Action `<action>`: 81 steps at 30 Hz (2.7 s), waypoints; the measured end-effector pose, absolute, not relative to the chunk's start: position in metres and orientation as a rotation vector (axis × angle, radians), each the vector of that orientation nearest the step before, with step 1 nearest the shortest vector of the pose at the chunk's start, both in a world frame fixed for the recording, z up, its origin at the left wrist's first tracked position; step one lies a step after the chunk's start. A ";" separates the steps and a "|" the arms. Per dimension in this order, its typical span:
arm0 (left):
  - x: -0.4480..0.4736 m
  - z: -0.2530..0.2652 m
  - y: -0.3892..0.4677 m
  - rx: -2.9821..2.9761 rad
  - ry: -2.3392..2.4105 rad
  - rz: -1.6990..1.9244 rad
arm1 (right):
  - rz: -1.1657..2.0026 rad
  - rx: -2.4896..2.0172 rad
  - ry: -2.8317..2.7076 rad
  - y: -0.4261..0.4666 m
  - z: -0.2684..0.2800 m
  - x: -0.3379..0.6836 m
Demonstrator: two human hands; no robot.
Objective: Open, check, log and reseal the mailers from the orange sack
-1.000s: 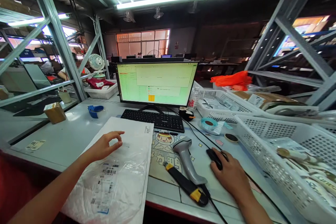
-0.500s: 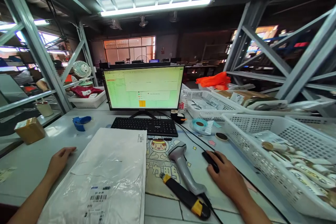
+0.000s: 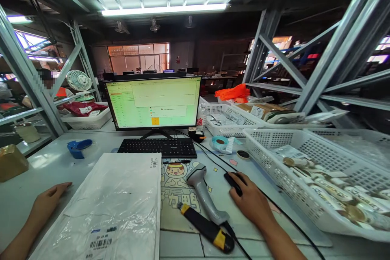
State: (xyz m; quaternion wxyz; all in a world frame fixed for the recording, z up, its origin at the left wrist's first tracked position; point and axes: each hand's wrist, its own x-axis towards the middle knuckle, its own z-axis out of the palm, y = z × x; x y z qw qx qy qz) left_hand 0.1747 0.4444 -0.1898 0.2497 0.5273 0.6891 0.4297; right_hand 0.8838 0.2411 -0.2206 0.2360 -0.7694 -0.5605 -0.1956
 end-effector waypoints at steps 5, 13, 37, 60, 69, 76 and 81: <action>0.180 -0.183 0.441 1.441 1.908 1.151 | -0.528 -2.090 -1.544 0.240 -0.220 0.881; 0.179 -0.188 0.442 1.520 1.935 1.125 | -0.508 -2.086 -1.531 0.241 -0.221 0.882; 0.177 -0.191 0.446 1.559 1.976 1.111 | -0.527 -2.099 -1.523 0.238 -0.217 0.878; 0.176 -0.197 0.447 1.596 1.940 1.153 | -0.525 -2.086 -1.540 0.241 -0.220 0.881; 0.181 -0.193 0.443 1.563 1.929 1.190 | -0.577 -2.056 -1.547 0.244 -0.225 0.885; 0.178 -0.199 0.447 1.559 1.900 1.221 | -0.533 -2.046 -1.581 0.245 -0.223 0.887; 0.178 -0.199 0.449 1.555 1.906 1.201 | -0.524 -2.053 -1.609 0.246 -0.224 0.888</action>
